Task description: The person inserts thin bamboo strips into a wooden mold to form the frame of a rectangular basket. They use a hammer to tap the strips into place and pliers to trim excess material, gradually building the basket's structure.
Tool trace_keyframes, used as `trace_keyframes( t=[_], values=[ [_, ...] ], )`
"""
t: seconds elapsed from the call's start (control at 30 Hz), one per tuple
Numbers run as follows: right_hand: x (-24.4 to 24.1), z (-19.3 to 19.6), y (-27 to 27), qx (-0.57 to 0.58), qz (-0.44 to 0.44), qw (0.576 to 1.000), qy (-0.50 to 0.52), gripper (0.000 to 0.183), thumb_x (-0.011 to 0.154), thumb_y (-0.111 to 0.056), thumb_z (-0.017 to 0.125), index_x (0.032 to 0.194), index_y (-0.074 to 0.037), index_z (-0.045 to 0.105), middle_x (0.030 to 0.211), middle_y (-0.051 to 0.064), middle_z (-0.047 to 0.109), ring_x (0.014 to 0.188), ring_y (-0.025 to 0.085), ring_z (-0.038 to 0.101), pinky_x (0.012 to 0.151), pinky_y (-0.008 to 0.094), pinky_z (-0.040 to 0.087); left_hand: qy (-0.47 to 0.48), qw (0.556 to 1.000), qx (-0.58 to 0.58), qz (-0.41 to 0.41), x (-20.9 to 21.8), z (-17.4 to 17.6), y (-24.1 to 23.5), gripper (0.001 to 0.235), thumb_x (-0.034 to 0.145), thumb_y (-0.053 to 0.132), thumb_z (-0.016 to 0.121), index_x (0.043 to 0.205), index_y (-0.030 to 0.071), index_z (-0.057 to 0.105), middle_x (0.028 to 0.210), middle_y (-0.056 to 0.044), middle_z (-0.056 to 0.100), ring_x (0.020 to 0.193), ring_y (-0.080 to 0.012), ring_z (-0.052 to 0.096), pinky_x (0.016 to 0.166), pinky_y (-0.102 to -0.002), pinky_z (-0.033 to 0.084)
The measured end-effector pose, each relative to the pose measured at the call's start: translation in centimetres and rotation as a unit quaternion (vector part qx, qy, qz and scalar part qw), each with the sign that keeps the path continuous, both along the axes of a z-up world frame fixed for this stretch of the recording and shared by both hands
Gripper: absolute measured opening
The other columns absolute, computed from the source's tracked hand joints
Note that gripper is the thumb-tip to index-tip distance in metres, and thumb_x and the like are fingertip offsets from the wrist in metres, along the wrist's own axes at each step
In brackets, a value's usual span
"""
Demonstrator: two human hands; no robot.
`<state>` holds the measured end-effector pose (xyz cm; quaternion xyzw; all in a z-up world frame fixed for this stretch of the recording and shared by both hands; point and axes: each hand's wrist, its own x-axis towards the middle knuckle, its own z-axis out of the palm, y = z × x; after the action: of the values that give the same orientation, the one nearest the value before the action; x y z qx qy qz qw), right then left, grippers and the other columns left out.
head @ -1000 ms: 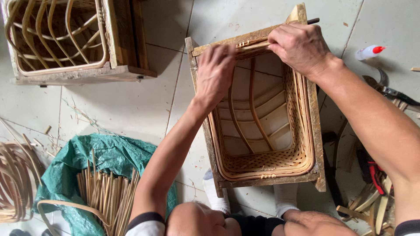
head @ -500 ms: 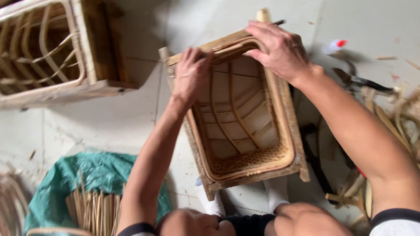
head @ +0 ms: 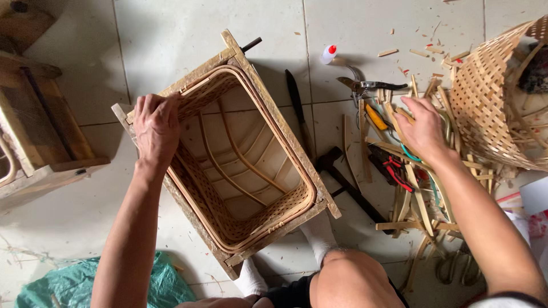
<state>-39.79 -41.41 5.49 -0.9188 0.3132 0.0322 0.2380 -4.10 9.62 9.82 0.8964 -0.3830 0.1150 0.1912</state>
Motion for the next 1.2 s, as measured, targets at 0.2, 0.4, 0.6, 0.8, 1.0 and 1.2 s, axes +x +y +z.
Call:
trace_keyframes(
  t=[0.2,0.4,0.6,0.8,1.0,1.2],
  values=[
    [5.7,-8.4,-3.2,0.073,0.033,0.979,0.185,0.136,0.061,-0.040,0.090,0.166,-0.014,0.007,0.170,0.015,-0.005,0.153,0.040,0.005,0.120,0.050,0.017,0.047,0.999,-0.005,0.016,-0.1,0.5,-0.3,0.018,0.106,0.010,0.070,0.121,0.012,0.080,0.095,-0.007,0.064,0.093,-0.0261,0.056,0.079,-0.039,0.049],
    [7.9,-8.9,-4.7,-0.096,0.125,0.952,0.261,0.143,0.041,-0.060,0.097,0.162,-0.026,0.030,0.166,0.015,0.021,0.156,0.039,0.013,0.122,0.061,0.010,0.044,0.998,-0.046,0.010,-0.8,1.5,-0.5,0.022,0.100,0.007,0.069,0.120,0.009,0.078,0.097,-0.009,0.061,0.097,-0.0276,0.056,0.086,-0.040,0.049],
    [7.2,-9.3,-6.4,-0.114,0.165,0.947,0.251,0.115,0.074,-0.079,0.074,0.161,-0.011,0.042,0.141,0.026,0.056,0.139,0.041,0.047,0.129,0.052,0.031,0.034,0.998,-0.052,0.023,-0.7,1.4,-0.8,0.018,0.100,0.011,0.068,0.116,0.009,0.076,0.095,-0.008,0.059,0.095,-0.0263,0.055,0.086,-0.040,0.048],
    [6.7,-9.9,-4.6,-0.121,0.130,0.945,0.274,0.123,0.074,-0.064,0.077,0.167,-0.003,0.025,0.151,0.034,0.043,0.133,0.054,0.043,0.109,0.055,0.038,0.023,0.999,-0.041,0.012,-0.6,1.1,-0.7,0.025,0.097,0.009,0.066,0.121,0.011,0.074,0.098,-0.007,0.058,0.098,-0.0253,0.055,0.090,-0.039,0.048],
    [7.1,-9.5,-2.5,-0.164,0.122,0.960,0.194,0.110,0.085,-0.064,0.072,0.164,0.005,0.036,0.142,0.036,0.051,0.127,0.054,0.049,0.105,0.059,0.042,0.006,1.000,-0.004,0.027,-0.5,-0.9,-0.4,0.033,0.095,0.006,0.066,0.127,0.013,0.070,0.105,-0.007,0.058,0.103,-0.0254,0.054,0.094,-0.039,0.047],
    [6.0,-8.3,-3.0,-0.100,0.032,0.987,0.125,0.073,0.108,-0.066,0.065,0.121,0.006,0.065,0.116,0.028,0.068,0.106,0.042,0.065,0.097,0.056,0.051,0.004,0.999,0.031,0.028,0.1,-2.1,-0.4,0.045,0.092,-0.003,0.064,0.134,0.014,0.068,0.108,-0.005,0.059,0.105,-0.0241,0.053,0.096,-0.038,0.047]
  ],
)
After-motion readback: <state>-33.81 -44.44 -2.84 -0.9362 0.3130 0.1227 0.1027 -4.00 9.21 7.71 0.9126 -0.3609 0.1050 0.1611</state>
